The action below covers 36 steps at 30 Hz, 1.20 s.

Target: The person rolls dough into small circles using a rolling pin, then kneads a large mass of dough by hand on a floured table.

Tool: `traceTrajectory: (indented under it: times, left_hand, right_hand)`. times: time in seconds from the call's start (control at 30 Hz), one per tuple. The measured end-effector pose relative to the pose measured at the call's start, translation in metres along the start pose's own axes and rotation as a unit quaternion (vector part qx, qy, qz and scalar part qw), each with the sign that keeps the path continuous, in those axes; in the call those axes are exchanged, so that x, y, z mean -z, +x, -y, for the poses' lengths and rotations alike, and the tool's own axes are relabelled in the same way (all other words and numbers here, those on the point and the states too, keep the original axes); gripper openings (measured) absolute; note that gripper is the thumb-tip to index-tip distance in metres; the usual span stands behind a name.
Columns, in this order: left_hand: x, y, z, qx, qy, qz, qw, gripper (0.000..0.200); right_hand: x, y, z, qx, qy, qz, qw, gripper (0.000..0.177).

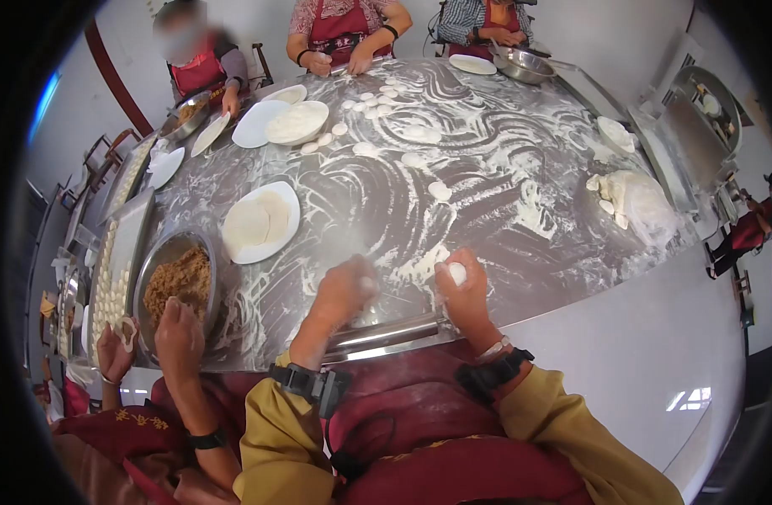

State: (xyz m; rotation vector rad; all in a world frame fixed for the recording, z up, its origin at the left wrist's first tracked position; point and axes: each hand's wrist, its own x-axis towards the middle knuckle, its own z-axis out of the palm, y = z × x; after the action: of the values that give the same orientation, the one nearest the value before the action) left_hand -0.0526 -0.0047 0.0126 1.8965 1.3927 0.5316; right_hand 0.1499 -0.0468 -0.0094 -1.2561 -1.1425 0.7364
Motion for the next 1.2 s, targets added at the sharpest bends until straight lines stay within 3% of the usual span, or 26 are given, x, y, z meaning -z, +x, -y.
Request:
traceTrajectory:
  times: [0.03, 0.13, 0.23, 0.27, 0.37, 0.5, 0.67, 0.77, 0.8, 0.9, 0.93, 1.03, 1.07, 1.17, 1.2]
  left_hand:
    - [-0.004, 0.0, -0.004, 0.012, -0.104, 0.029, 0.994, 0.02]
    - [-0.032, 0.011, -0.008, -0.071, -0.19, 0.024, 0.979, 0.014]
    - [-0.042, 0.009, -0.011, -0.055, 0.067, -0.027, 0.996, 0.012]
    - [-0.042, 0.008, -0.008, -0.064, 0.096, -0.034, 0.993, 0.013]
    - [-0.035, 0.002, -0.005, 0.005, -0.033, 0.011, 0.999, 0.015]
    - [-0.029, -0.004, -0.007, -0.004, -0.012, 0.02, 1.0, 0.012]
    - [-0.039, 0.013, -0.023, -0.022, 0.08, -0.054, 0.995, 0.011]
    - [-0.045, 0.023, -0.014, -0.044, 0.08, -0.025, 0.995, 0.011]
    - [-0.042, 0.021, -0.01, -0.061, 0.097, 0.023, 0.993, 0.012]
    - [-0.034, 0.006, -0.014, -0.067, 0.105, 0.014, 0.992, 0.012]
    - [-0.032, 0.001, -0.013, -0.031, 0.048, 0.034, 0.998, 0.014]
    - [-0.033, -0.005, -0.016, -0.04, 0.068, 0.035, 0.996, 0.014]
    - [-0.04, 0.003, -0.017, -0.043, 0.105, -0.004, 0.993, 0.016]
    - [-0.043, 0.019, -0.025, -0.03, 0.045, -0.091, 0.994, 0.015]
    - [-0.049, 0.021, -0.016, -0.061, 0.046, -0.105, 0.992, 0.015]
  right_hand:
    - [-0.001, 0.001, 0.0, 0.0, 0.002, 0.001, 1.0, 0.016]
    - [-0.001, 0.002, -0.006, 0.009, -0.002, -0.001, 1.0, 0.016]
    - [0.002, -0.002, -0.004, 0.019, -0.04, -0.004, 0.999, 0.016]
    - [0.003, -0.002, -0.001, 0.024, -0.057, -0.005, 0.998, 0.016]
    - [0.005, -0.004, 0.011, 0.027, -0.059, 0.003, 0.998, 0.016]
    - [0.0, -0.001, 0.034, 0.056, -0.08, 0.019, 0.995, 0.017]
    - [-0.044, 0.058, 0.006, 0.095, -0.105, -0.004, 0.99, 0.018]
    - [-0.042, 0.054, 0.001, 0.09, -0.112, -0.005, 0.99, 0.019]
    - [-0.032, 0.046, -0.005, 0.112, -0.136, -0.015, 0.984, 0.018]
    - [-0.002, 0.006, -0.007, 0.032, -0.057, 0.002, 0.998, 0.018]
    - [-0.003, 0.006, -0.006, 0.053, -0.074, -0.004, 0.996, 0.018]
    - [-0.015, 0.022, -0.006, 0.089, -0.115, -0.018, 0.989, 0.017]
    - [-0.028, 0.041, -0.006, 0.09, -0.121, -0.007, 0.989, 0.016]
    - [-0.048, 0.061, 0.001, 0.098, -0.126, -0.006, 0.987, 0.014]
    - [-0.051, 0.063, 0.004, 0.102, -0.126, -0.01, 0.987, 0.014]
